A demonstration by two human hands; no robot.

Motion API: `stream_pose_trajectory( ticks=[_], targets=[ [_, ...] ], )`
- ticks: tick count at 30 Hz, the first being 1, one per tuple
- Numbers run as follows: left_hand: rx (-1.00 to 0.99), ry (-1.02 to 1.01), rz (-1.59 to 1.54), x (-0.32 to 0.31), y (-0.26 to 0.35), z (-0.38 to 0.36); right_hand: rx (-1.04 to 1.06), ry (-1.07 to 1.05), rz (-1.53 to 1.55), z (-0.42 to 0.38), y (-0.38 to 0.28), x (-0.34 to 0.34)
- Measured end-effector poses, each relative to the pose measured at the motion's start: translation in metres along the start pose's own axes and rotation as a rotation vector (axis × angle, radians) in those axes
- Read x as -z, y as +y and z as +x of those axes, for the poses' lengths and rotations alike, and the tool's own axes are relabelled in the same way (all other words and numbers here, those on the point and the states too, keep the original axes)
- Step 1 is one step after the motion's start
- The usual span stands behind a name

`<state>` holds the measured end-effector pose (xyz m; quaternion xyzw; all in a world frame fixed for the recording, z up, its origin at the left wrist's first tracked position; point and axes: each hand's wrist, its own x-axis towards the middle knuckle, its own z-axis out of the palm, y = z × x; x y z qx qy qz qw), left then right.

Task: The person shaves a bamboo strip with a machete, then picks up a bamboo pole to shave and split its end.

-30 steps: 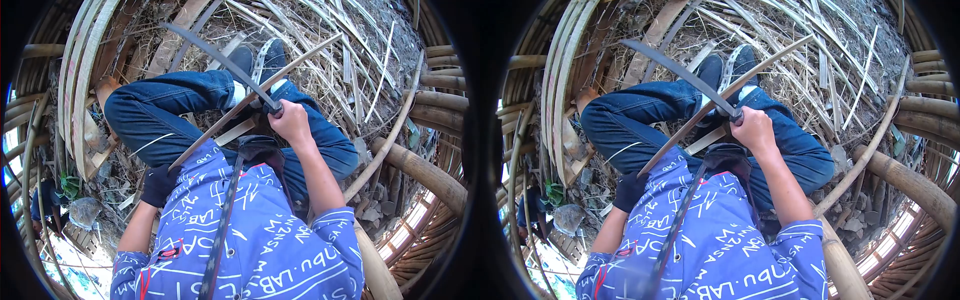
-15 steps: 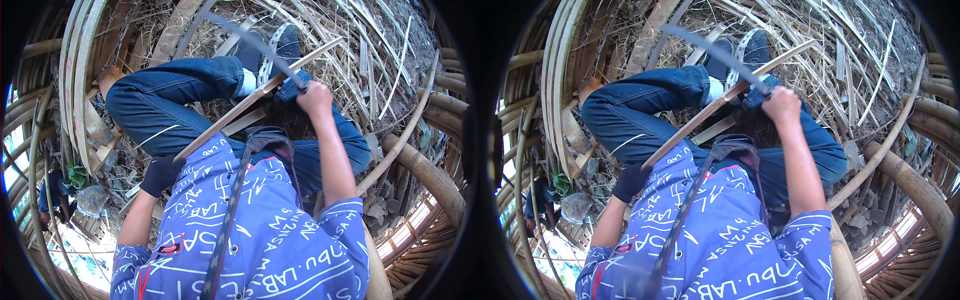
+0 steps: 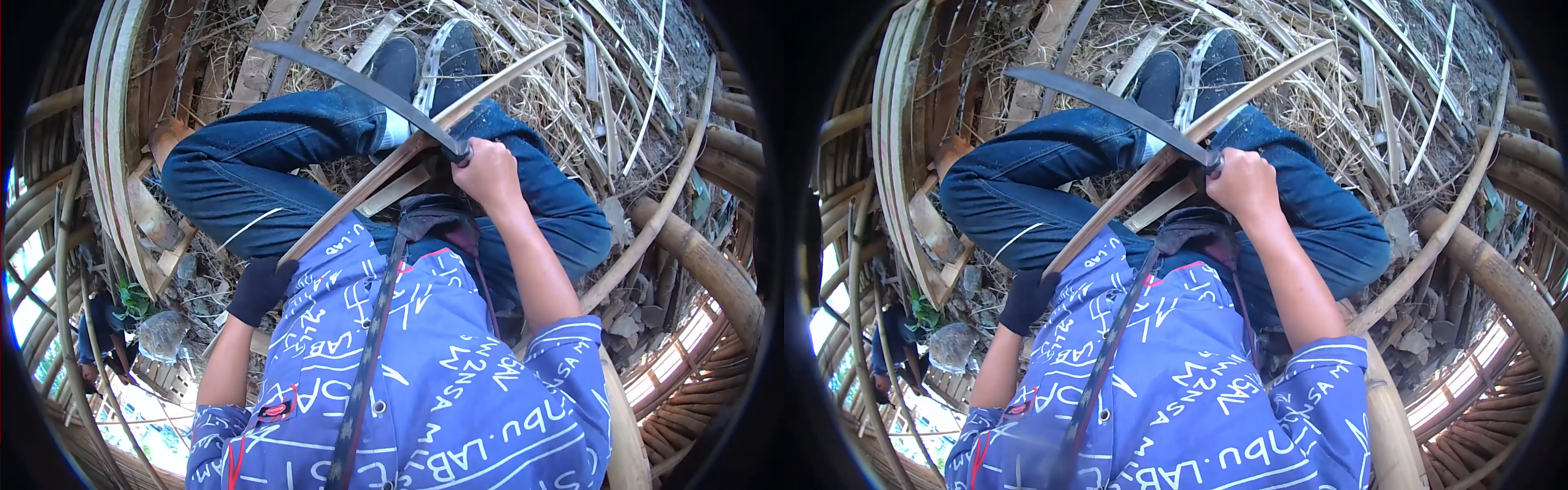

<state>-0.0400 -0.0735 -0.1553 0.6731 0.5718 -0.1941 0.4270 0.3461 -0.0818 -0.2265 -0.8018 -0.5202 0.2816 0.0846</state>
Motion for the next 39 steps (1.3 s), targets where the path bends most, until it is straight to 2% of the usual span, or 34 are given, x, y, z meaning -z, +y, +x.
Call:
stream_pose_trajectory(
  ticks=[4,8,12,14,17,20,22,24,26,29,32,34,39],
  targets=[
    [-0.014,0.033,0.036,-0.004,-0.005,-0.003,0.048,-0.028,-0.189,0.012,0.005,-0.002],
    [-0.044,0.056,0.055,-0.009,-0.006,-0.008,0.008,-0.059,-0.305,0.03,0.013,0.003],
    [-0.077,0.078,0.121,-0.01,-0.007,-0.011,-0.107,-0.005,-0.353,0.052,0.047,0.011],
    [-0.075,0.07,0.117,-0.009,-0.004,-0.011,-0.246,-0.053,-0.4,0.062,0.055,0.035],
    [-0.056,0.054,0.134,-0.006,0.001,-0.01,-0.343,-0.015,-0.406,0.078,0.11,0.05],
    [-0.062,0.041,0.125,-0.005,0.0,-0.009,-0.323,0.094,-0.355,0.074,0.109,0.056],
    [-0.014,0.028,0.12,-0.009,-0.007,-0.007,-0.209,0.272,-0.313,0.068,0.102,0.049],
    [-0.003,0.039,0.087,-0.008,-0.002,-0.007,-0.101,0.238,-0.127,0.056,0.088,0.043],
    [0.01,0.045,0.052,-0.008,-0.002,-0.008,-0.084,0.144,0.026,0.029,0.045,0.044],
    [-0.024,0.081,0.106,-0.013,-0.005,-0.007,0.053,0.095,-0.102,0.007,0.01,0.026],
    [-0.007,0.165,0.187,-0.02,-0.003,-0.016,0.074,0.121,-0.183,0.022,0.017,0.02],
    [-0.091,0.206,0.087,-0.018,0.005,-0.015,0.074,0.052,-0.265,0.031,0.018,0.028],
    [-0.111,0.197,0.139,-0.02,-0.001,-0.018,0.061,0.032,-0.348,0.047,0.022,0.028]
  ],
)
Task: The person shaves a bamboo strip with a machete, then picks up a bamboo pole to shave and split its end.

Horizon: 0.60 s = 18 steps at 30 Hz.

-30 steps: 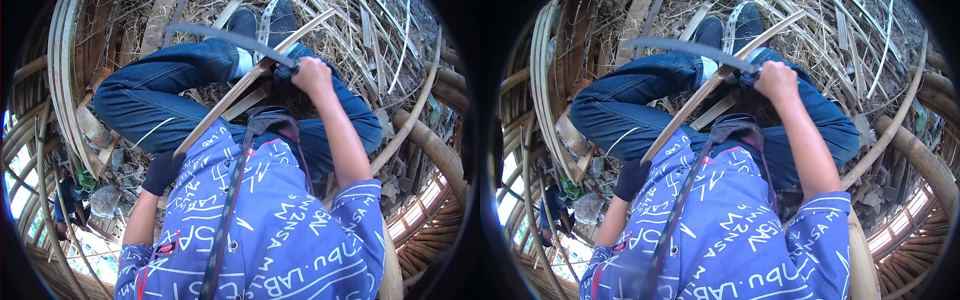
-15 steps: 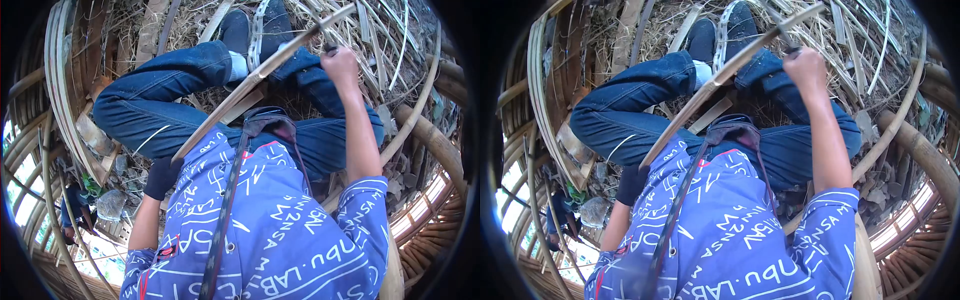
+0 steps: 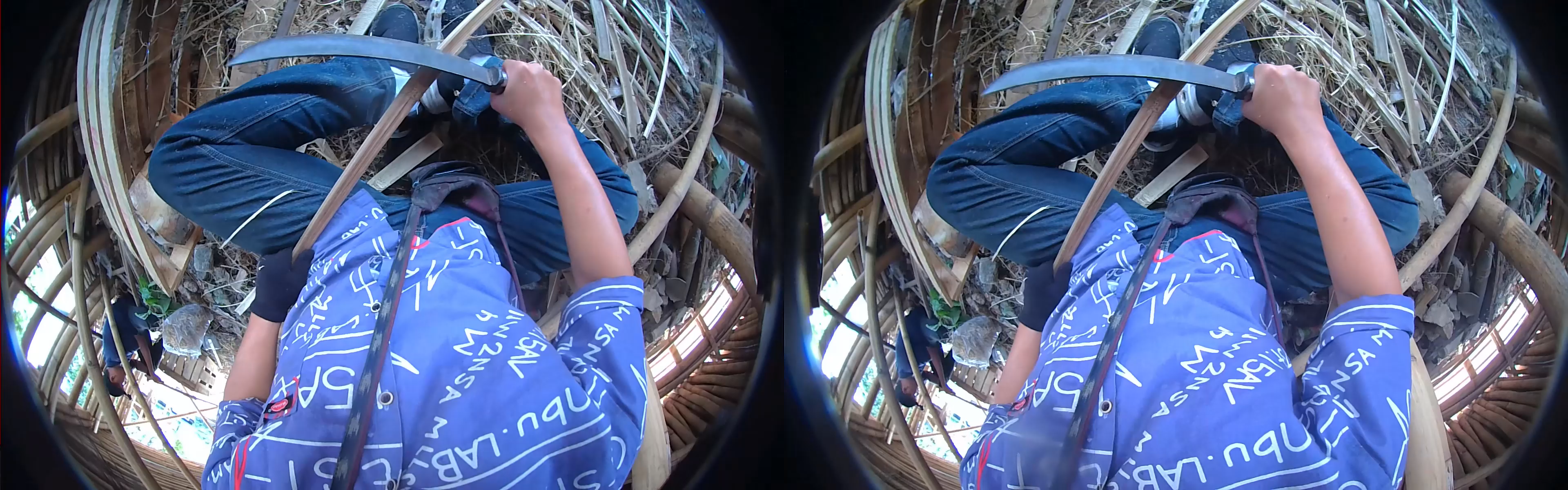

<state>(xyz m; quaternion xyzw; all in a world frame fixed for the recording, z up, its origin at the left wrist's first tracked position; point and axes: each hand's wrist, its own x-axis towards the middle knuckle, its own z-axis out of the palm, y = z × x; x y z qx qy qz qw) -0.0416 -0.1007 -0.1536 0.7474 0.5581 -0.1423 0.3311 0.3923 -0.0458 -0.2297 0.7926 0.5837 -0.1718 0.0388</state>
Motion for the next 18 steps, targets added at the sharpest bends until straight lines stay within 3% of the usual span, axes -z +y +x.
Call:
stream_pose_trajectory(
  ticks=[18],
  targets=[
    [0.032,0.012,-0.078,0.003,0.008,0.003,-0.092,0.032,-0.093,0.017,0.025,0.003]
  ],
)
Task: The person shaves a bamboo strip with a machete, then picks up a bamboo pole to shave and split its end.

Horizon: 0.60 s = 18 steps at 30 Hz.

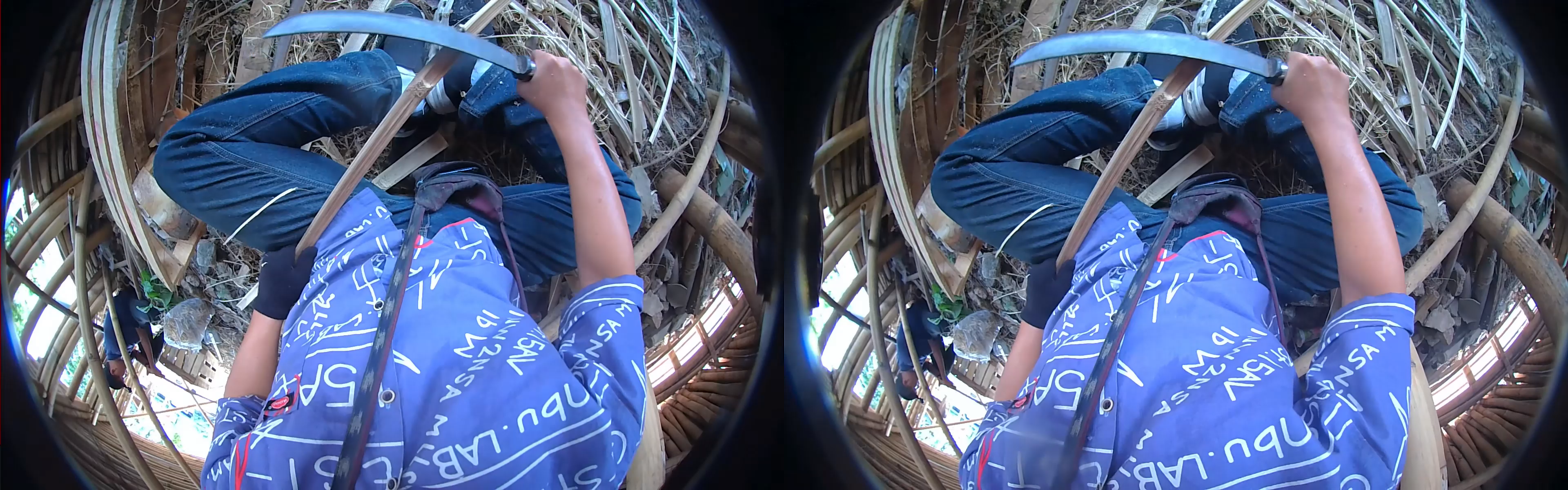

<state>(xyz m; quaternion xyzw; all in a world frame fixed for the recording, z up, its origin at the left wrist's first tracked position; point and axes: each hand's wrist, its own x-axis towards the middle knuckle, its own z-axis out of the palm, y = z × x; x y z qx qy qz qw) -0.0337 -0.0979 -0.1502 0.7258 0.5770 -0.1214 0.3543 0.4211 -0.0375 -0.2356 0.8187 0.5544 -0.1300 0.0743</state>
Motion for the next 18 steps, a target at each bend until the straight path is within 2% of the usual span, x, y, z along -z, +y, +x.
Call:
stream_pose_trajectory(
  ticks=[5,11,13,18],
  targets=[
    [0.014,-0.037,-0.022,0.001,0.001,0.0,-0.057,0.006,-0.067,0.004,0.024,0.006],
    [-0.011,0.011,-0.009,-0.003,-0.003,-0.001,-0.178,0.029,-0.107,0.022,0.072,0.02],
    [-0.01,0.001,-0.007,-0.004,-0.006,0.0,-0.35,0.008,-0.065,0.03,0.092,0.03],
    [-0.013,0.01,0.007,-0.004,-0.007,0.0,-0.347,-0.008,-0.097,0.027,0.097,0.048]
  ],
)
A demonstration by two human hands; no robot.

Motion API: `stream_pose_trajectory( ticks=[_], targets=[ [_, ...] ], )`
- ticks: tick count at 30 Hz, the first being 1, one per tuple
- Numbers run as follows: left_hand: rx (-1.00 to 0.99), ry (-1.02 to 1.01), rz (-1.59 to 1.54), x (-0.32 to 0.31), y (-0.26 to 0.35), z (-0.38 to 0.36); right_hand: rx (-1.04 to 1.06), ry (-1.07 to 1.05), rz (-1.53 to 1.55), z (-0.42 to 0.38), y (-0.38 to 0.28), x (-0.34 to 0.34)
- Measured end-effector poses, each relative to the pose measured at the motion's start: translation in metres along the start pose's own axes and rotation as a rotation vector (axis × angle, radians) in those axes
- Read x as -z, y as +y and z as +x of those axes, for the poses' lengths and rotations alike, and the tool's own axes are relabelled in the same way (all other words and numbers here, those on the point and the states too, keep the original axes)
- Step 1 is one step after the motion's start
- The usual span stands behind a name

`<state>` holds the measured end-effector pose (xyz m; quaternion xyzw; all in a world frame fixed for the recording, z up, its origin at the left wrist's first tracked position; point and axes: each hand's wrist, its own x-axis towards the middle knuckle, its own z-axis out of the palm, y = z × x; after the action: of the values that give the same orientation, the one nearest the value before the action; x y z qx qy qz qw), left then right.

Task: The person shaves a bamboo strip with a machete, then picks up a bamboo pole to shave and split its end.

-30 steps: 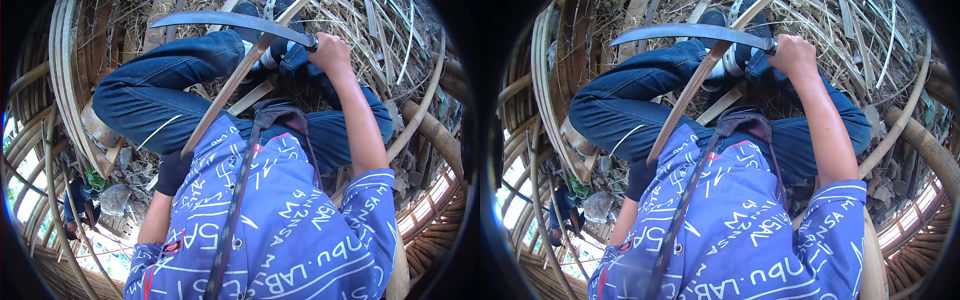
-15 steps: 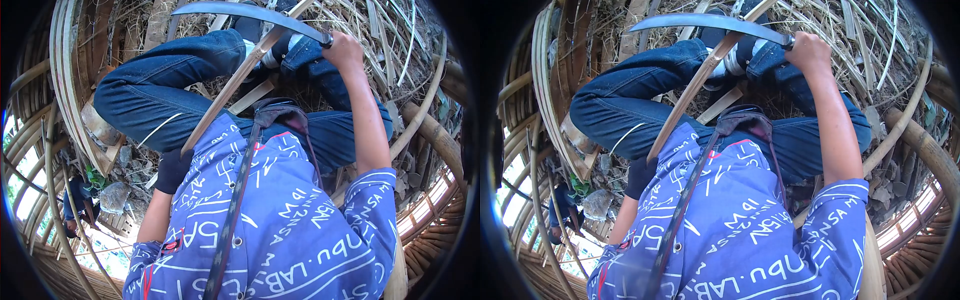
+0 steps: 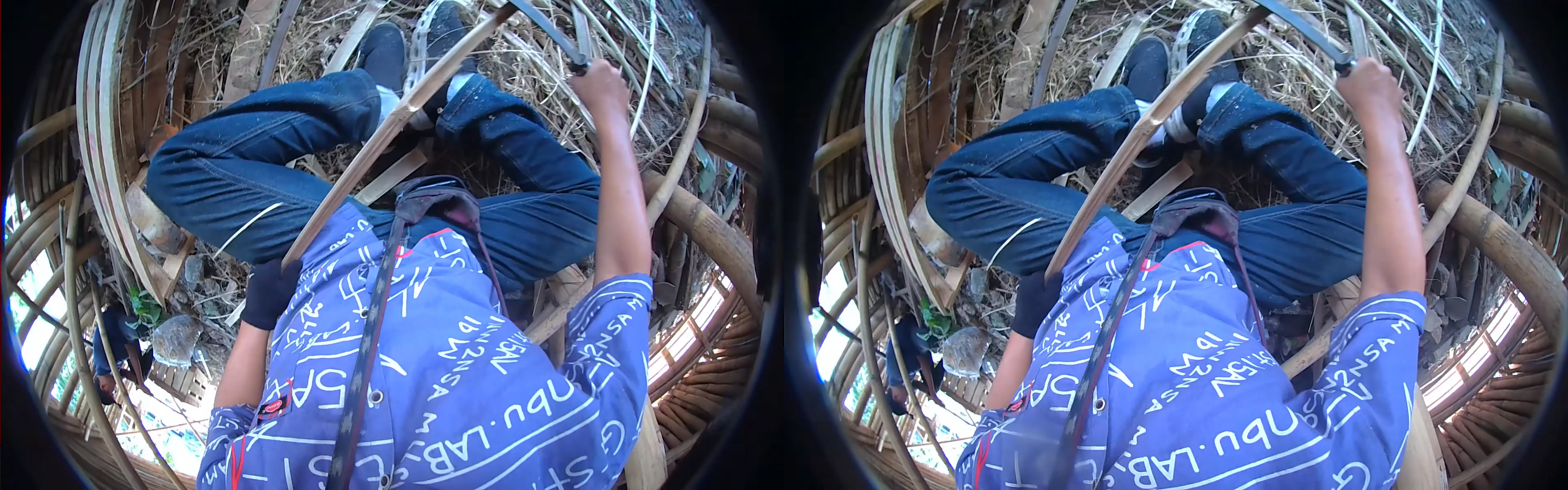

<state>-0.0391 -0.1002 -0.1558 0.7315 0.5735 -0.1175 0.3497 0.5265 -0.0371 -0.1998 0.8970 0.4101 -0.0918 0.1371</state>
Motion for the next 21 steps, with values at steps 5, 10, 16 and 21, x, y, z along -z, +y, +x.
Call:
stream_pose_trajectory(
  ticks=[5,10,16,21],
  targets=[
    [0.027,0.051,-0.038,-0.002,0.0,-0.001,0.333,0.212,0.435,-0.05,-0.025,-0.003],
    [0.059,0.046,-0.047,-0.001,0.001,0.0,0.556,0.169,0.381,-0.101,-0.067,0.0],
    [-0.014,0.1,-0.013,-0.008,-0.008,-0.001,0.627,0.14,0.245,-0.083,-0.069,-0.003],
    [0.034,0.0,-0.002,-0.001,-0.001,0.0,-0.013,0.074,0.094,0.015,-0.003,0.017]
  ],
)
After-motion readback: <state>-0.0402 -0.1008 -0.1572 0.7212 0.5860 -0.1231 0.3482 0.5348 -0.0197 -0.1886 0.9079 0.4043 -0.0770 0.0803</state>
